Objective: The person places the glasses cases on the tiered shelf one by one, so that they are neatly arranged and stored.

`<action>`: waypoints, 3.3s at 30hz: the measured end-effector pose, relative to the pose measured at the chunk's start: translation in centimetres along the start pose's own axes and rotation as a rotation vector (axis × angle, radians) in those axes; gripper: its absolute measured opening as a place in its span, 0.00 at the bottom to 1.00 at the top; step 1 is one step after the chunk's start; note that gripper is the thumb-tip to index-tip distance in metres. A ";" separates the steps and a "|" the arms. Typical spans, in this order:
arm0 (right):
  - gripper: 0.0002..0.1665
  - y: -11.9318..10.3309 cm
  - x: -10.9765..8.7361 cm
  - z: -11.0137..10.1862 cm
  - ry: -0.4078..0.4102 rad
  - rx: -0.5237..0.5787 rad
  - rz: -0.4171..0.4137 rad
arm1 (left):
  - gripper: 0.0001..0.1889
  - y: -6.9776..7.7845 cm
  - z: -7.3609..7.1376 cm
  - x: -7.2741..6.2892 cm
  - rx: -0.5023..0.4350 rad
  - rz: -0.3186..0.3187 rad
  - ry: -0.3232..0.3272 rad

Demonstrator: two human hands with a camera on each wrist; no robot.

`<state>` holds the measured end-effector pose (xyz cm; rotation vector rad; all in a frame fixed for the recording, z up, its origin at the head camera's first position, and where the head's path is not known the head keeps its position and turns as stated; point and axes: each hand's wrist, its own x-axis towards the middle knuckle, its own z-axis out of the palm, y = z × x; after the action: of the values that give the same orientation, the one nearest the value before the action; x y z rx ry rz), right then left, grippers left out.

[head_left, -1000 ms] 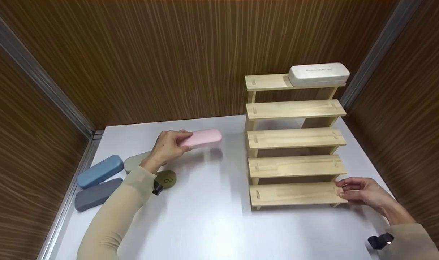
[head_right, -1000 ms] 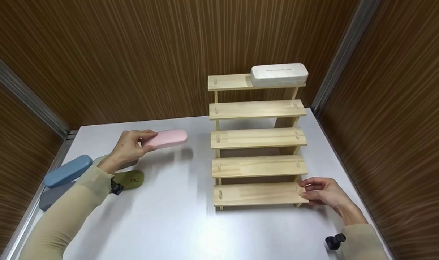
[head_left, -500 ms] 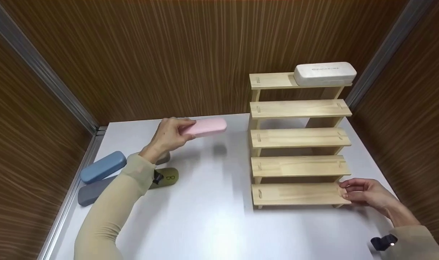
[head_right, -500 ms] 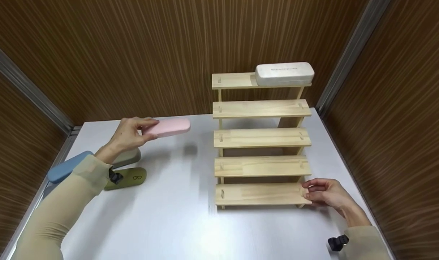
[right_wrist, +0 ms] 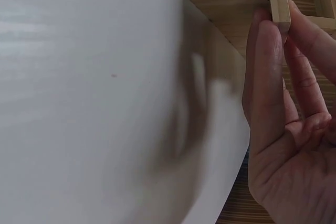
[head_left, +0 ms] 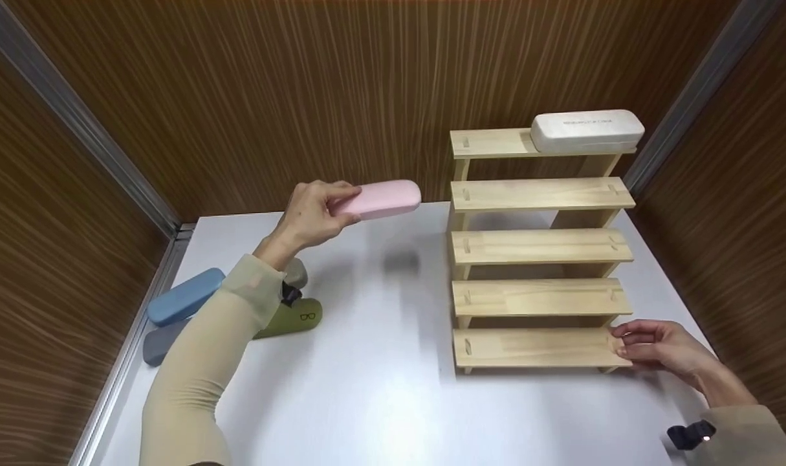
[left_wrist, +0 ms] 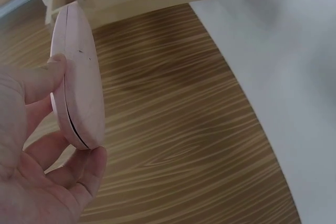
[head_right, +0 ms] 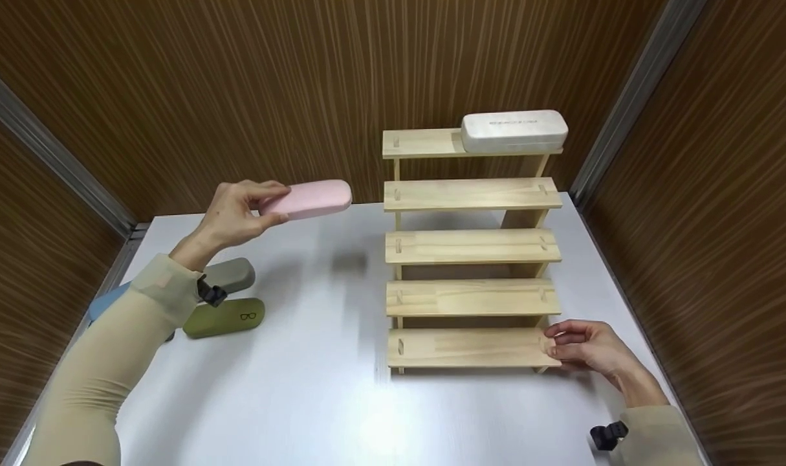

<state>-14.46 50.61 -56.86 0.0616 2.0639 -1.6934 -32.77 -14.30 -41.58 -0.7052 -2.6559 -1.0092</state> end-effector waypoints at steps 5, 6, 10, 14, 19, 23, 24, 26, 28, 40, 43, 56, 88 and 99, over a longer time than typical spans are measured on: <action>0.22 0.0 -0.1 0.0 -0.004 0.003 -0.005 | 0.25 0.9 -0.4 1.1 -0.007 0.013 -0.001; 0.22 -0.1 -0.1 0.0 -0.005 0.002 -0.005 | 0.25 1.0 -0.5 1.3 -0.007 0.017 -0.003; 0.23 -0.1 -0.1 0.0 -0.003 -0.005 0.002 | 0.25 1.7 -0.9 2.1 -0.016 0.036 -0.012; 0.23 -0.1 0.0 -0.1 0.003 -0.014 0.017 | 0.25 2.6 -1.2 3.1 -0.027 0.051 -0.027; 0.23 -0.1 -0.1 0.0 0.001 -0.010 0.025 | 0.25 3.6 -1.4 4.2 -0.027 0.064 -0.040; 0.23 0.0 -0.2 0.1 -0.002 0.000 0.027 | 0.25 4.4 -1.5 5.2 -0.026 0.070 -0.047; 0.23 0.0 -0.2 0.1 -0.001 0.000 0.026 | 0.25 4.6 -1.5 5.4 -0.027 0.073 -0.049; 0.23 0.0 -0.2 0.0 -0.001 0.004 0.026 | 0.25 4.9 -1.5 6.0 -0.031 0.078 -0.055; 0.23 -0.1 -0.2 0.1 -0.002 0.006 0.024 | 0.25 5.3 -1.5 6.5 -0.035 0.079 -0.063; 0.23 -0.2 -0.1 0.5 -0.010 0.005 0.007 | 0.25 6.9 -0.9 9.2 -0.024 0.054 -0.064; 0.23 -0.2 -0.1 0.6 -0.011 -0.002 0.003 | 0.25 7.3 -0.7 9.7 -0.024 0.042 -0.067; 0.23 -0.1 -0.2 1.2 -0.004 0.018 0.015 | 0.26 10.0 0.9 12.4 0.007 0.000 -0.131; 0.24 0.0 -0.4 1.4 -0.011 0.022 0.013 | 0.26 13.3 5.1 15.1 0.031 -0.030 -0.141; 0.24 0.0 -0.3 1.4 -0.012 0.025 0.013 | 0.26 12.4 5.7 14.8 -0.021 -0.015 -0.118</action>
<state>-13.68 49.35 -56.93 0.0721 2.0300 -1.7076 -39.44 2.94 -33.45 -0.7734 -2.7585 -1.0311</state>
